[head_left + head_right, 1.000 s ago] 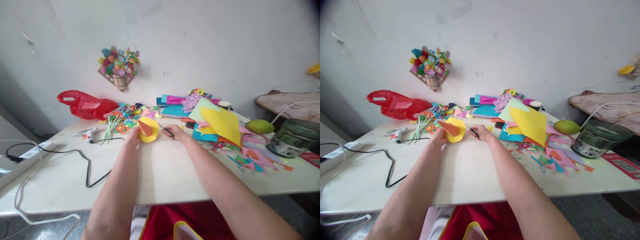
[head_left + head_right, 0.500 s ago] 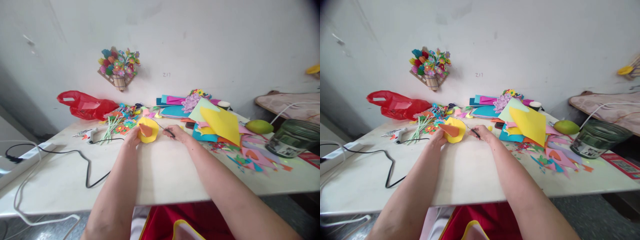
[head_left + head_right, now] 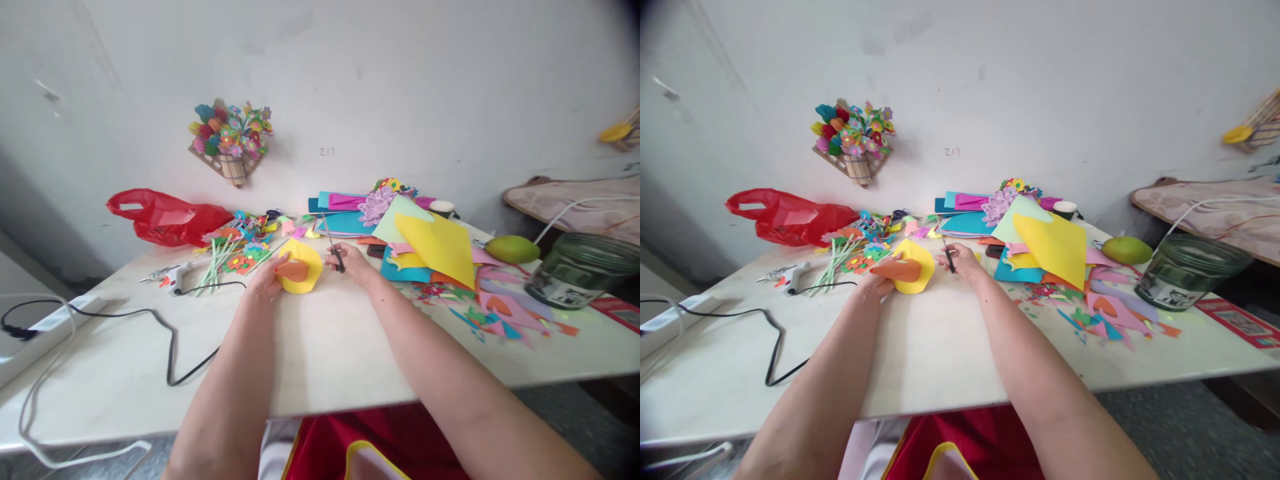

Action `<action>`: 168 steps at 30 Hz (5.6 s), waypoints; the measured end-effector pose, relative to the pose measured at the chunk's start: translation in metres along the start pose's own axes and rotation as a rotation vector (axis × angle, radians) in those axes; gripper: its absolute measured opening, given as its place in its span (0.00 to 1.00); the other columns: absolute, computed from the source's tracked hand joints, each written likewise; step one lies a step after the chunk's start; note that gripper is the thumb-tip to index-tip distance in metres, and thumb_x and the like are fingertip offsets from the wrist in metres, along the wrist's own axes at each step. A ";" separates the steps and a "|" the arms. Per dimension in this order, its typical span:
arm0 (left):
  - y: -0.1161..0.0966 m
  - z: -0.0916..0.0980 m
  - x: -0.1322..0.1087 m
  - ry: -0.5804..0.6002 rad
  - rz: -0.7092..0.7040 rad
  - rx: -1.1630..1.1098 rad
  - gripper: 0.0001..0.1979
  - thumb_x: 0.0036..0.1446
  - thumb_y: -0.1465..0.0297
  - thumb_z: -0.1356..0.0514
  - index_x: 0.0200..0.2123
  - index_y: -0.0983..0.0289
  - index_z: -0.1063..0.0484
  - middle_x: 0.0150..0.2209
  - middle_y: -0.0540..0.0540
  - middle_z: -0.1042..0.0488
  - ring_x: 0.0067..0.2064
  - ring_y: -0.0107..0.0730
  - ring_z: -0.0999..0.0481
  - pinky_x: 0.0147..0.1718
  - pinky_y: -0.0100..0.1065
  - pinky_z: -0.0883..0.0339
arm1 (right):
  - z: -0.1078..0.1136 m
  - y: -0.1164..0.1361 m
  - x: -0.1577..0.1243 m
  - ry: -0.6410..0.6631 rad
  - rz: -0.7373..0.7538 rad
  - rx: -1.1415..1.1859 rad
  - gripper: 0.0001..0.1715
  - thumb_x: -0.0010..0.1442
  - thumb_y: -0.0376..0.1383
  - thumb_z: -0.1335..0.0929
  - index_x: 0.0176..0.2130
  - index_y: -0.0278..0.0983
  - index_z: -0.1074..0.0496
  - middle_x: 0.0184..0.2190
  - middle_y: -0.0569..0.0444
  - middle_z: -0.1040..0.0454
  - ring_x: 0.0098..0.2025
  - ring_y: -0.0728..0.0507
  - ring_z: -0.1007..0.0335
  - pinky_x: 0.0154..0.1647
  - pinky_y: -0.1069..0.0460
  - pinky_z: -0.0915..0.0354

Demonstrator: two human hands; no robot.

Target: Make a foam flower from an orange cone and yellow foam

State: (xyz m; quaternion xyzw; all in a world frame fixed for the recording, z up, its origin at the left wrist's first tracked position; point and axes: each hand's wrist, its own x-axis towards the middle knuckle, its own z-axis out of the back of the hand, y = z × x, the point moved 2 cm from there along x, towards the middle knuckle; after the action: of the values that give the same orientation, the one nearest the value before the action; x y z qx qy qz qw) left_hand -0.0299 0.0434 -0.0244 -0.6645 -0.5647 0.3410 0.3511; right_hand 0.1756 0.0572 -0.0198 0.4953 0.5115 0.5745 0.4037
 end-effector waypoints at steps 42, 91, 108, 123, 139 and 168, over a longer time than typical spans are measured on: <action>0.001 -0.018 -0.007 0.135 -0.085 -0.154 0.12 0.47 0.75 0.40 0.38 0.67 0.29 0.35 0.57 0.23 0.40 0.37 0.23 0.44 0.37 0.32 | -0.018 0.008 -0.005 -0.208 -0.105 0.217 0.20 0.36 0.33 0.27 0.33 0.36 0.33 0.18 0.62 0.34 0.18 0.53 0.39 0.18 0.57 0.46; 0.004 -0.011 0.004 -0.218 -0.041 -0.147 0.09 0.47 0.77 0.42 0.35 0.69 0.28 0.31 0.59 0.22 0.35 0.39 0.22 0.39 0.37 0.28 | -0.006 0.001 -0.005 0.196 -0.005 -0.265 0.19 0.45 0.48 0.30 0.28 0.35 0.34 0.14 0.63 0.38 0.15 0.55 0.45 0.13 0.59 0.47; 0.003 -0.006 0.007 -0.209 -0.036 -0.140 0.09 0.48 0.78 0.43 0.35 0.70 0.28 0.31 0.60 0.22 0.37 0.41 0.22 0.40 0.39 0.28 | -0.001 -0.001 -0.003 0.233 0.025 -0.176 0.14 0.45 0.43 0.30 0.27 0.34 0.31 0.14 0.63 0.39 0.15 0.55 0.48 0.14 0.58 0.49; -0.007 0.001 -0.003 -0.080 -0.066 -0.271 0.14 0.51 0.75 0.44 0.43 0.68 0.30 0.34 0.58 0.22 0.39 0.41 0.23 0.47 0.43 0.33 | 0.001 -0.002 -0.002 0.240 -0.055 -0.151 0.09 0.46 0.38 0.32 0.25 0.33 0.31 0.13 0.62 0.39 0.13 0.55 0.47 0.12 0.58 0.52; -0.001 0.009 0.008 -0.174 -0.097 -0.094 0.12 0.46 0.80 0.43 0.36 0.69 0.28 0.31 0.57 0.22 0.36 0.37 0.22 0.40 0.35 0.29 | 0.001 0.000 -0.008 0.264 -0.177 -0.129 0.11 0.50 0.39 0.31 0.27 0.34 0.35 0.15 0.61 0.36 0.13 0.57 0.46 0.12 0.60 0.52; -0.008 0.001 -0.006 -0.135 -0.037 -0.261 0.16 0.49 0.76 0.44 0.43 0.66 0.30 0.32 0.57 0.22 0.41 0.41 0.23 0.46 0.42 0.32 | -0.001 0.003 -0.008 0.263 -0.124 -0.143 0.11 0.50 0.39 0.32 0.25 0.34 0.35 0.14 0.62 0.38 0.13 0.56 0.48 0.12 0.59 0.53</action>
State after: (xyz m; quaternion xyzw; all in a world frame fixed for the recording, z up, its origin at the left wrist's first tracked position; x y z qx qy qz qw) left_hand -0.0351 0.0385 -0.0178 -0.6697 -0.6386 0.3022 0.2291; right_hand 0.1766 0.0489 -0.0180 0.3534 0.5473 0.6433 0.4021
